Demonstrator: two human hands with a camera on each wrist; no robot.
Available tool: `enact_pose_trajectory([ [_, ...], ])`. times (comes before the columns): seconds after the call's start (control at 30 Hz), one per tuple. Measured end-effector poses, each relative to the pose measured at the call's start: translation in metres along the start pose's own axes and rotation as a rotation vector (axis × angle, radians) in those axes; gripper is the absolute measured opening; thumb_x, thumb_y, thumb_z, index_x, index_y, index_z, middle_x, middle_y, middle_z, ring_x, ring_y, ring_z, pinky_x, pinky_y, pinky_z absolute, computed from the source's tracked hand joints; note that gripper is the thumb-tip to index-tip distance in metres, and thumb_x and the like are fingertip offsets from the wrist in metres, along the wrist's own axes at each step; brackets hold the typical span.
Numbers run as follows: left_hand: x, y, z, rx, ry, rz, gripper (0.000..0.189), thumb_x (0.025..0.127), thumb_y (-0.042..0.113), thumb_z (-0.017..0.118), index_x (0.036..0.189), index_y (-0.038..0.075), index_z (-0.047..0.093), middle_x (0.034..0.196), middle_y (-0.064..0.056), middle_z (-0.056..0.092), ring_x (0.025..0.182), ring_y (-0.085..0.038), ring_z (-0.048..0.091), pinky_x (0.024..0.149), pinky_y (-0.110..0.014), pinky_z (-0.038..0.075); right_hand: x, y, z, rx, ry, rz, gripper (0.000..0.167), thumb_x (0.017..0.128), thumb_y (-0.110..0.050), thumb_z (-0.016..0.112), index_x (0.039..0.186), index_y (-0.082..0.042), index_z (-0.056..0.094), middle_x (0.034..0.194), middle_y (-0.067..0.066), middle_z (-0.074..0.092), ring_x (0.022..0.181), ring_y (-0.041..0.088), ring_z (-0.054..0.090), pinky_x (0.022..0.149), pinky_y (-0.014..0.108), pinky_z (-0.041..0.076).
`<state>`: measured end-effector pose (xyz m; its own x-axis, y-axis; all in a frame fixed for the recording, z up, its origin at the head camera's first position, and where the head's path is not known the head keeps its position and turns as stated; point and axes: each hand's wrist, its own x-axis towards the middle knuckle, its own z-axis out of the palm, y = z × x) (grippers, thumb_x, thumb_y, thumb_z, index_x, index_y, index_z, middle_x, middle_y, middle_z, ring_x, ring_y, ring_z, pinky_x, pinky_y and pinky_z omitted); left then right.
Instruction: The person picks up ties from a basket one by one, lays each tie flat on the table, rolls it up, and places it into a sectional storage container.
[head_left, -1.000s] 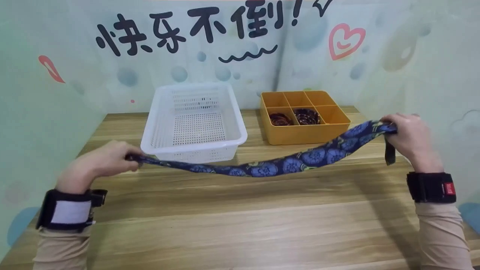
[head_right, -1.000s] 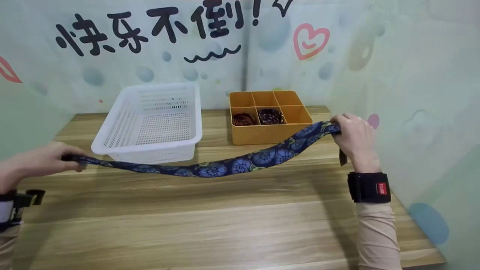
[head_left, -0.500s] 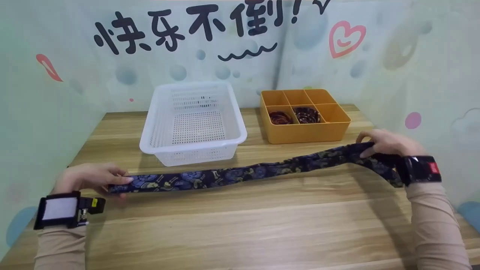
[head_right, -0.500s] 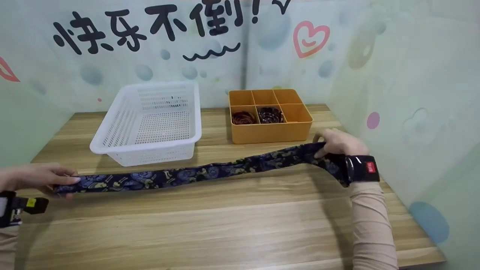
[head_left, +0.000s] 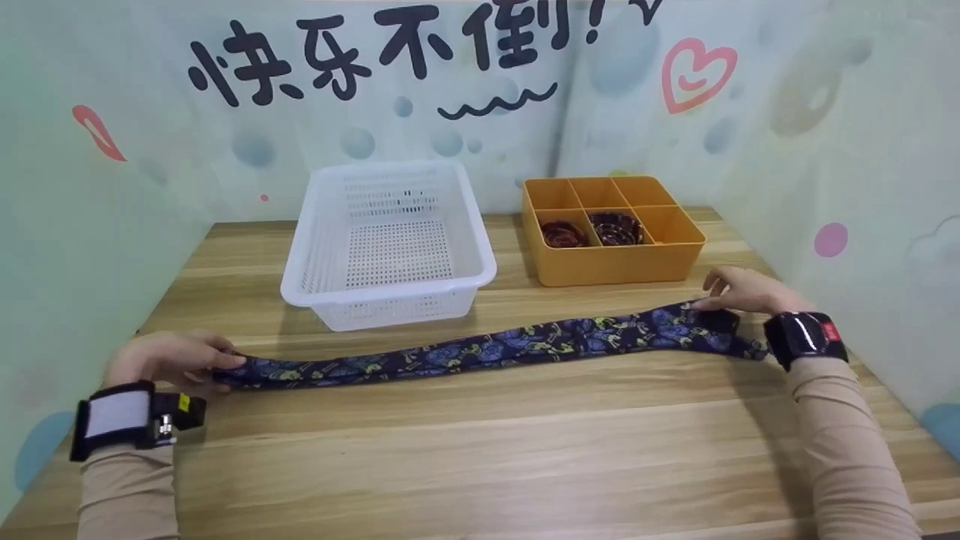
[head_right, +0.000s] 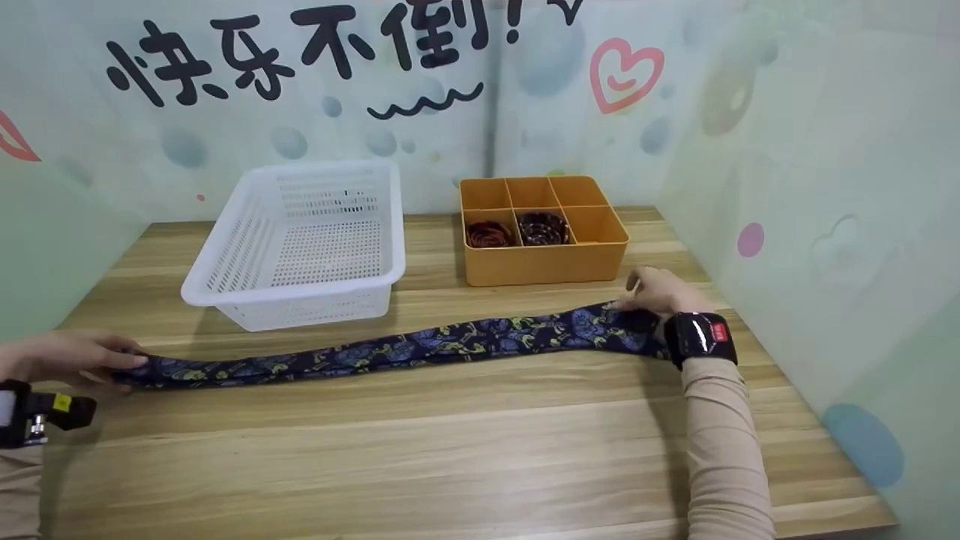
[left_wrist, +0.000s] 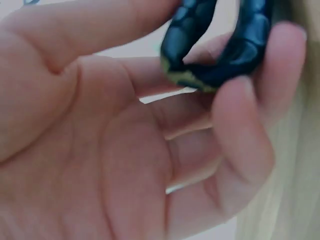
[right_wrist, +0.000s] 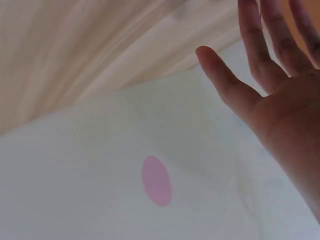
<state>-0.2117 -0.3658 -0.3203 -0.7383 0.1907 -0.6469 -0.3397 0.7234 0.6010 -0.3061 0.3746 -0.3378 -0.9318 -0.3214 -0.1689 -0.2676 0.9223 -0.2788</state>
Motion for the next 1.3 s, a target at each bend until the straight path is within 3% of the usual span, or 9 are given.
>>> enact_pose_trajectory([
  [0.13, -0.001, -0.008, -0.006, -0.02, -0.002, 0.024, 0.067, 0.097, 0.025, 0.05, 0.14, -0.017, 0.018, 0.112, -0.015, 0.049, 0.089, -0.01, 0.062, 0.08, -0.027, 0.054, -0.018, 0.006, -0.001, 0.072, -0.128, 0.093, 0.052, 0.084, -0.044, 0.067, 0.102, 0.004, 0.059, 0.097, 0.018, 0.065, 0.089, 0.029, 0.061, 0.079, 0.048, 0.051],
  [0.27, 0.001, -0.009, -0.007, -0.02, -0.023, 0.008, 0.057, 0.096, 0.025, 0.054, 0.13, -0.016, 0.035, 0.102, -0.008, 0.053, 0.084, -0.009, 0.062, 0.077, -0.026, 0.055, -0.031, 0.005, -0.004, 0.116, -0.323, 0.165, 0.049, 0.082, -0.044, 0.069, 0.098, 0.002, 0.061, 0.092, 0.009, 0.064, 0.084, 0.019, 0.059, 0.074, 0.037, 0.054],
  [0.4, 0.005, -0.006, -0.007, 0.018, -0.04, 0.012, 0.038, 0.091, 0.019, 0.061, 0.11, -0.01, 0.045, 0.099, -0.011, 0.057, 0.079, -0.009, 0.062, 0.074, -0.023, 0.056, -0.037, 0.004, -0.005, 0.117, -0.392, 0.158, 0.041, 0.082, -0.042, 0.068, 0.093, -0.002, 0.064, 0.086, 0.0, 0.062, 0.08, 0.014, 0.055, 0.07, 0.03, 0.051],
  [0.57, 0.006, -0.006, -0.008, 0.018, -0.014, 0.034, 0.048, 0.089, 0.012, 0.062, 0.118, -0.017, 0.038, 0.108, -0.024, 0.052, 0.081, -0.011, 0.064, 0.077, -0.023, 0.056, -0.047, 0.0, -0.005, 0.177, -0.446, 0.183, 0.034, 0.079, -0.032, 0.073, 0.089, -0.001, 0.062, 0.086, -0.002, 0.057, 0.076, 0.012, 0.049, 0.064, 0.024, 0.045],
  [0.73, 0.004, -0.007, -0.01, 0.03, 0.03, 0.047, 0.058, 0.09, 0.013, 0.061, 0.128, -0.019, 0.031, 0.116, -0.033, 0.046, 0.084, -0.013, 0.065, 0.079, -0.025, 0.057, -0.051, 0.004, -0.001, 0.183, -0.397, 0.097, 0.026, 0.078, -0.021, 0.073, 0.082, 0.001, 0.061, 0.071, -0.01, 0.054, 0.061, 0.004, 0.045, 0.055, 0.017, 0.037],
  [0.83, 0.003, -0.009, -0.012, 0.074, 0.083, 0.059, 0.057, 0.09, 0.014, 0.061, 0.128, -0.019, 0.033, 0.119, -0.035, 0.044, 0.091, -0.018, 0.063, 0.08, -0.028, 0.057, -0.051, 0.006, -0.003, 0.226, -0.282, 0.05, 0.024, 0.081, -0.021, 0.071, 0.083, 0.001, 0.061, 0.071, -0.009, 0.057, 0.065, 0.003, 0.05, 0.062, 0.019, 0.04],
  [0.97, 0.004, -0.01, -0.013, 0.141, 0.142, 0.082, 0.056, 0.09, 0.016, 0.062, 0.127, -0.017, 0.038, 0.121, -0.037, 0.043, 0.101, -0.03, 0.058, 0.082, -0.033, 0.056, -0.045, 0.004, -0.006, 0.255, -0.157, 0.057, 0.025, 0.085, -0.024, 0.068, 0.087, 0.0, 0.061, 0.08, -0.005, 0.062, 0.075, 0.007, 0.054, 0.069, 0.022, 0.043],
  [1.17, 0.008, -0.011, -0.014, 0.242, 0.214, 0.135, 0.045, 0.088, 0.013, 0.062, 0.118, -0.016, 0.048, 0.113, -0.032, 0.055, 0.102, -0.036, 0.056, 0.084, -0.036, 0.049, -0.025, -0.001, 0.003, 0.211, -0.148, 0.086, 0.025, 0.086, -0.025, 0.066, 0.085, -0.001, 0.061, 0.078, -0.004, 0.059, 0.074, 0.008, 0.052, 0.067, 0.022, 0.042],
  [1.3, 0.008, -0.014, -0.015, 0.26, 0.236, 0.165, 0.041, 0.087, 0.01, 0.062, 0.116, -0.017, 0.049, 0.107, -0.029, 0.06, 0.094, -0.027, 0.059, 0.081, -0.031, 0.047, -0.018, -0.006, 0.005, 0.2, -0.172, 0.082, 0.024, 0.084, -0.023, 0.067, 0.082, -0.002, 0.059, 0.075, -0.004, 0.056, 0.072, 0.011, 0.05, 0.065, 0.023, 0.04],
])
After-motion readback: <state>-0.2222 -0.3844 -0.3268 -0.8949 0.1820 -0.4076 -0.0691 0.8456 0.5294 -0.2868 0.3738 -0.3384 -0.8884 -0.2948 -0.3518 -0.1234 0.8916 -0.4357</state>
